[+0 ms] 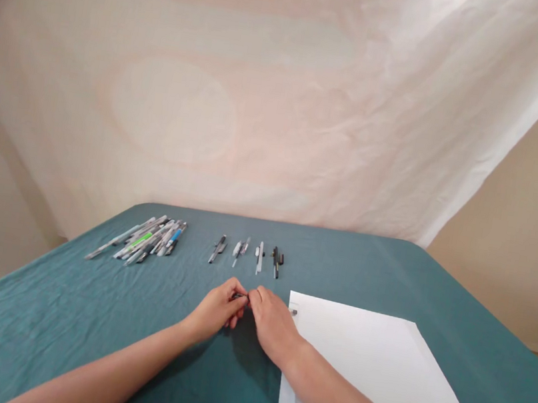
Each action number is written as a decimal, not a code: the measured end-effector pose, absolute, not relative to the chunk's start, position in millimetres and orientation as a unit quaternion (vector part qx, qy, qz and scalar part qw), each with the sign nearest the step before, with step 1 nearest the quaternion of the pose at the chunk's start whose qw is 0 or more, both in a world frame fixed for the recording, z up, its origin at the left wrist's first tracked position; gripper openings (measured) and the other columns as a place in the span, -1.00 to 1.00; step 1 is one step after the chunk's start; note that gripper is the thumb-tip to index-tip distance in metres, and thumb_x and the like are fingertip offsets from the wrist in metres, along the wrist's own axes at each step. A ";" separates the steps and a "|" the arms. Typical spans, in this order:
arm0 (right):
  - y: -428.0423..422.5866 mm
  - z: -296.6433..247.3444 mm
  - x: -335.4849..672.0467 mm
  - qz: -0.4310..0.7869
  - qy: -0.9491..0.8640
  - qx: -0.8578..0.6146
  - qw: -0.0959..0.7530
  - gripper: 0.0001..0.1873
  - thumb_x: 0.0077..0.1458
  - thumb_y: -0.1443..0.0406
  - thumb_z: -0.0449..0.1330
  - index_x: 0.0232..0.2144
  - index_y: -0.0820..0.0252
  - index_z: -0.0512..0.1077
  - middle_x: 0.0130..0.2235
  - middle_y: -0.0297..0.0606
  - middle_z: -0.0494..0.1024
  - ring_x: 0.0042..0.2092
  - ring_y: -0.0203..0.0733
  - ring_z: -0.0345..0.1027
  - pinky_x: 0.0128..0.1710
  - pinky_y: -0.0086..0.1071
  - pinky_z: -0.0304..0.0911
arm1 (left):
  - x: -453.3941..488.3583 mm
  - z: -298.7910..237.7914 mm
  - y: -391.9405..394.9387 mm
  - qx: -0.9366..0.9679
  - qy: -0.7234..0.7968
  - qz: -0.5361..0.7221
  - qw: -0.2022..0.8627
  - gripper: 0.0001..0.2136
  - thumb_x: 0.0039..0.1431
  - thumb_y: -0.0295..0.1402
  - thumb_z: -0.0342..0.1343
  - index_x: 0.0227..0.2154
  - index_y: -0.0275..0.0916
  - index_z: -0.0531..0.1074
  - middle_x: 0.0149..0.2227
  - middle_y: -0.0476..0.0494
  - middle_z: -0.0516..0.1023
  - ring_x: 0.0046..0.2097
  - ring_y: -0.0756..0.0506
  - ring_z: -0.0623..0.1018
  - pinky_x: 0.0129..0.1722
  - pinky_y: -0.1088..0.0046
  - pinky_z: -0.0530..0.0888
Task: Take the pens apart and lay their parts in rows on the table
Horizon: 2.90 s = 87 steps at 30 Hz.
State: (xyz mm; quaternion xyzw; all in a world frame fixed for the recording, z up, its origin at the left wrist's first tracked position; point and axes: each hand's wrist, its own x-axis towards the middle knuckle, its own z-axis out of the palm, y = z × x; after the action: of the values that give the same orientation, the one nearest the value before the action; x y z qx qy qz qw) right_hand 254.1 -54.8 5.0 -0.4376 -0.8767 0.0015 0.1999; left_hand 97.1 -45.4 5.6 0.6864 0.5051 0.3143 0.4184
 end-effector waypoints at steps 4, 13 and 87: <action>-54.6 1.2 256.2 0.000 -0.885 -0.422 0.197 -0.81 0.22 0.34 -0.11 -0.34 0.23 0.29 -0.34 -0.23 0.38 -0.28 -0.21 0.26 -0.29 -0.37 0.13 | 90.3 3.0 -48.5 0.782 0.518 0.250 0.242 -0.81 0.20 -0.24 -0.15 -0.39 -0.20 0.29 -0.49 -0.08 0.43 -0.40 -0.05 0.47 -0.41 0.49 0.24; -57.8 6.3 262.4 0.015 -0.887 -0.424 0.182 -0.77 0.22 0.29 -0.10 -0.37 0.18 0.32 -0.39 -0.27 0.44 -0.34 -0.24 0.31 -0.37 -0.42 0.08 | 86.1 1.5 -46.2 0.806 0.492 0.224 0.242 -0.73 0.22 -0.20 -0.18 -0.43 -0.18 0.36 -0.45 -0.07 0.46 -0.38 -0.06 0.44 -0.41 0.51 0.20; -51.1 7.4 265.6 0.788 -0.471 -0.293 0.267 -0.66 0.11 0.12 0.10 -0.19 0.27 0.30 -0.20 -0.08 0.50 -0.27 -0.14 0.46 -0.33 -0.29 0.38 | 87.3 6.0 -38.6 0.403 0.327 0.440 0.733 -0.73 -0.01 -0.25 0.19 -0.28 -0.31 0.47 -0.28 -0.16 0.46 -0.36 0.02 0.43 -0.35 0.50 0.37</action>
State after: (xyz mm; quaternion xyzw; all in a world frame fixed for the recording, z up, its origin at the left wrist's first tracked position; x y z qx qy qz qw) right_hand 265.6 -51.1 7.4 -0.2928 -0.4711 0.7881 0.2669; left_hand 87.3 -38.6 6.0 0.4033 0.3270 0.4402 0.7326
